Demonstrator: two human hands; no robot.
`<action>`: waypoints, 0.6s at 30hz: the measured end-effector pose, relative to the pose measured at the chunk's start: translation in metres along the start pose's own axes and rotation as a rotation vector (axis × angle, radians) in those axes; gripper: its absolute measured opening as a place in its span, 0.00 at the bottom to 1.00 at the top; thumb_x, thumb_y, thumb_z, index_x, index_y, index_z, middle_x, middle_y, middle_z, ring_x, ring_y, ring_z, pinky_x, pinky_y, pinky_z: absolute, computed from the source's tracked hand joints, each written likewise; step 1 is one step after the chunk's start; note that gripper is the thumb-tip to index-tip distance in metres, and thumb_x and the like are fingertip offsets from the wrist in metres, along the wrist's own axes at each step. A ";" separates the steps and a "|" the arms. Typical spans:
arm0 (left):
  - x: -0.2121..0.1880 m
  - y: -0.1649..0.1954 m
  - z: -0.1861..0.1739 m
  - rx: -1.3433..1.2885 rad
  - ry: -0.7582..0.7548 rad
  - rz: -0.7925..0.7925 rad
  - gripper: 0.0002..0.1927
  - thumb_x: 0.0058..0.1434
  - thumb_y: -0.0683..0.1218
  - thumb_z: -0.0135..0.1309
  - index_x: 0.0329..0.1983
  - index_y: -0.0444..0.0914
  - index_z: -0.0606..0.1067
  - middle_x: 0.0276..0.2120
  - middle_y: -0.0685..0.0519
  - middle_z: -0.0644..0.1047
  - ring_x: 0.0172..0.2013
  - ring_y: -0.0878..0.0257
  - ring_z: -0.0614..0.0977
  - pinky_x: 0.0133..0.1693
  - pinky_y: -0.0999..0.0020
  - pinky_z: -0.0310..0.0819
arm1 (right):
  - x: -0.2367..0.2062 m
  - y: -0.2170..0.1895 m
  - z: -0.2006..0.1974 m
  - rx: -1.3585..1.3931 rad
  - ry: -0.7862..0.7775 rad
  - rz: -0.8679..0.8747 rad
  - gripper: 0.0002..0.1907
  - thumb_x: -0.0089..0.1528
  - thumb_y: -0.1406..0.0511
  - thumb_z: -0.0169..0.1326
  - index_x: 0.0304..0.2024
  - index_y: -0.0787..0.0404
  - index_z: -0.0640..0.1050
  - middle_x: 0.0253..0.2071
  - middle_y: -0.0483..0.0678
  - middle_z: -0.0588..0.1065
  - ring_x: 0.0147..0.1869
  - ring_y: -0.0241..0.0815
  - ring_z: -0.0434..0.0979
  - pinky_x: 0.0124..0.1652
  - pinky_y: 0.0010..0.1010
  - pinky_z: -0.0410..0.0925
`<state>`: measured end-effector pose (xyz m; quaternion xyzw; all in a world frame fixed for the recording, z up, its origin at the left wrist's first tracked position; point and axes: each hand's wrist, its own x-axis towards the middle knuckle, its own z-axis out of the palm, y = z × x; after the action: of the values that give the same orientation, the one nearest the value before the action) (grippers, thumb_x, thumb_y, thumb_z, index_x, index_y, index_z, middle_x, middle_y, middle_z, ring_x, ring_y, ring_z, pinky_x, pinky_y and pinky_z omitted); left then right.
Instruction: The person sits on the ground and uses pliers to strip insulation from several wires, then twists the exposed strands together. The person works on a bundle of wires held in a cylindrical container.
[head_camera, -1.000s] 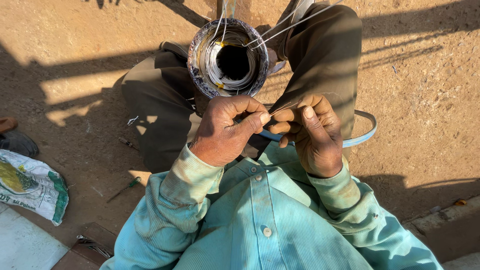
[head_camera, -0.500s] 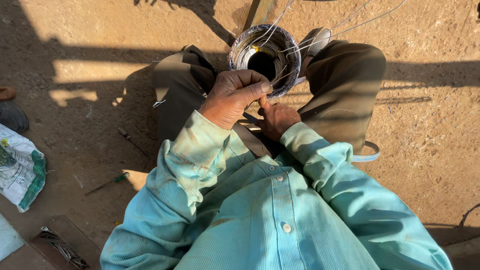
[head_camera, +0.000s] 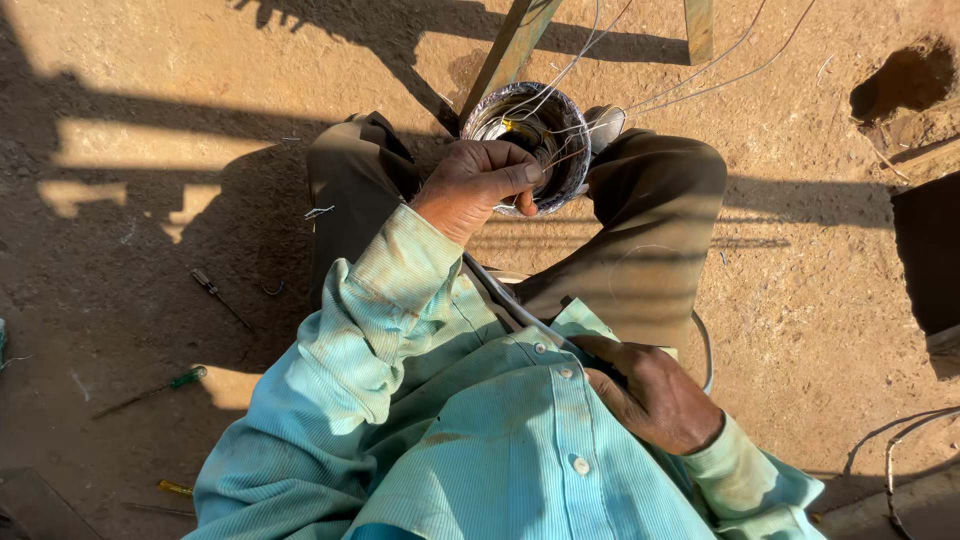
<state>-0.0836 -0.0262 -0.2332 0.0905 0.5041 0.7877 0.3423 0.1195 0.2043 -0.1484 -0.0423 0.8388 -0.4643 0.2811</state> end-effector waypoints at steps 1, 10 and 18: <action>0.000 0.001 -0.001 0.028 0.011 0.007 0.10 0.68 0.46 0.59 0.37 0.33 0.81 0.28 0.52 0.80 0.31 0.65 0.81 0.41 0.69 0.77 | 0.011 -0.001 0.004 -0.038 0.057 -0.005 0.22 0.67 0.57 0.50 0.52 0.70 0.79 0.40 0.62 0.82 0.39 0.53 0.84 0.40 0.37 0.74; -0.003 0.002 -0.013 -0.031 0.095 -0.057 0.07 0.64 0.43 0.59 0.36 0.32 0.81 0.26 0.52 0.80 0.28 0.66 0.81 0.37 0.70 0.78 | -0.024 0.015 -0.004 0.318 -0.114 0.120 0.19 0.64 0.58 0.58 0.37 0.70 0.86 0.25 0.55 0.81 0.30 0.41 0.78 0.29 0.38 0.72; 0.008 0.002 -0.014 0.093 0.077 -0.024 0.10 0.66 0.44 0.60 0.34 0.31 0.80 0.26 0.52 0.81 0.27 0.66 0.81 0.34 0.72 0.75 | -0.008 -0.002 0.003 -0.024 -0.073 0.345 0.21 0.62 0.53 0.58 0.42 0.64 0.85 0.30 0.57 0.83 0.30 0.47 0.81 0.34 0.39 0.72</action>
<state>-0.0974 -0.0318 -0.2402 0.0699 0.5541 0.7622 0.3272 0.1274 0.2033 -0.1452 0.0822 0.8284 -0.3975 0.3861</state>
